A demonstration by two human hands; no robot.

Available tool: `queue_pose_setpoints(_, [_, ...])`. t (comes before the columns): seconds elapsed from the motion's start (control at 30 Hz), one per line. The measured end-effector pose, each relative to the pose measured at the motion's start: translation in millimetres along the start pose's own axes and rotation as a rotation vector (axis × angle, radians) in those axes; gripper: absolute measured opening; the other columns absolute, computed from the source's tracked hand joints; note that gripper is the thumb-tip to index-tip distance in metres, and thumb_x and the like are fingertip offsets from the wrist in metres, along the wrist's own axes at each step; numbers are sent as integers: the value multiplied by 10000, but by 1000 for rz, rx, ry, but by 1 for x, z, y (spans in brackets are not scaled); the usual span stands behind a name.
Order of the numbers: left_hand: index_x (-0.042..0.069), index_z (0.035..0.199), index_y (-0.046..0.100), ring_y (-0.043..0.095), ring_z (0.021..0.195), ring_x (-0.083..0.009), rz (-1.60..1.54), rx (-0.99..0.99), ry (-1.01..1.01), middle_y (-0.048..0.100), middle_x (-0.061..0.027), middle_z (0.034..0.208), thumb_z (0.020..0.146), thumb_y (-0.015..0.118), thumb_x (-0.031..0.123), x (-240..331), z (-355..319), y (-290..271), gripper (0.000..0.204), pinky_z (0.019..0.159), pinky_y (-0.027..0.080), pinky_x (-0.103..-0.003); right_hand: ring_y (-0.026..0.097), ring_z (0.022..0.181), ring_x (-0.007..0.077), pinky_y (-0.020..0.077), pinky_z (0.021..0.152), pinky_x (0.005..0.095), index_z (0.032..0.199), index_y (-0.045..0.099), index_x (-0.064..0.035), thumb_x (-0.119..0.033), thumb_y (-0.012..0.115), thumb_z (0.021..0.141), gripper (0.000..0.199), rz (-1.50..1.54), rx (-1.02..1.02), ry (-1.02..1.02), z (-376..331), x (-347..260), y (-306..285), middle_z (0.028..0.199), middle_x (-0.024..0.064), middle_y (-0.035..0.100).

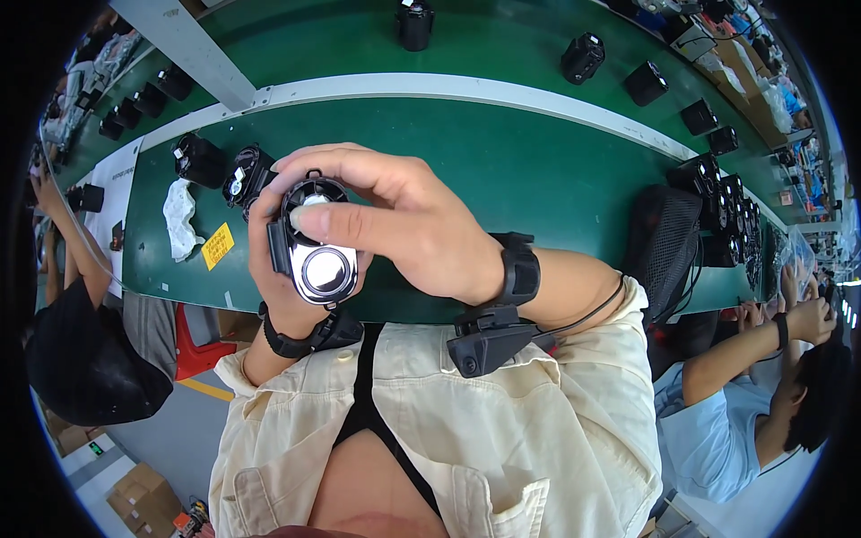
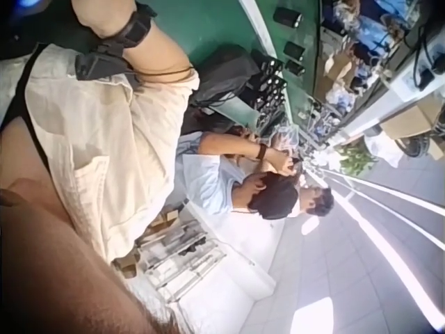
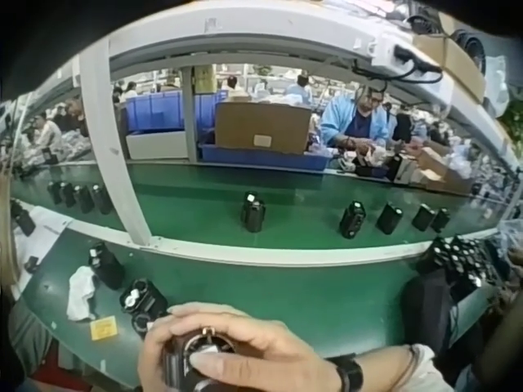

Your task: The person picks up a rangefinder, peels a small white sticker from its lens area, and then presses a new white sticker onto the same spot. This process is repeated for several rangefinders, which are then placed back on the table.

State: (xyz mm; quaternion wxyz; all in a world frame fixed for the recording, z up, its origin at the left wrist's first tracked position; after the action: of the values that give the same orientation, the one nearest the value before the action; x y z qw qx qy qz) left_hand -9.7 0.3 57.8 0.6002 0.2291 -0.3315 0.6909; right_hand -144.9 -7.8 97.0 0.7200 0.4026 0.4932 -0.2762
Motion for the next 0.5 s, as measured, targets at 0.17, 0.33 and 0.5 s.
queue_pose_setpoints(0.17, [21, 1237, 476, 610, 974, -228, 41, 1, -89, 565, -134, 1136, 633, 836, 139, -3, -6, 6, 713, 835, 485, -314, 522, 1174, 237, 387, 1029, 371, 1243, 525, 38, -232, 550, 936, 409, 24, 154, -212, -4, 10, 9, 1322, 182, 494])
queue_pose_setpoints(0.33, [8, 1232, 476, 603, 971, -202, -34, 56, -53, 572, -124, 1123, 640, 833, 124, 2, 4, 8, 701, 844, 483, -310, 541, 1119, 250, 404, 1003, 369, 1252, 529, 29, -196, 567, 937, 389, -88, 65, -173, 2, -9, 0, 1252, 162, 529])
queue_pose_setpoints(0.5, [-1, 1218, 485, 600, 941, -172, -36, 32, -24, 581, -106, 1103, 642, 830, 102, 5, 6, 2, 679, 833, 486, -297, 562, 1015, 252, 444, 902, 361, 1087, 670, -20, -119, 706, 809, 298, -829, 69, -596, 2, -47, -20, 1119, 128, 570])
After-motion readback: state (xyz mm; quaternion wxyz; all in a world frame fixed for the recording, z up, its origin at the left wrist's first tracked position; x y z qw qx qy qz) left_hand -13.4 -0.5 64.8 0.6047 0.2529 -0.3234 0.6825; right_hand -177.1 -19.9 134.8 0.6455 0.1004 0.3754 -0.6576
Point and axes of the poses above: each hand's wrist, its own z-axis towards the middle knuckle, its own y-axis out of the palm, x = y × z, the point moved 4 cm from there along z, towards the middle knuckle
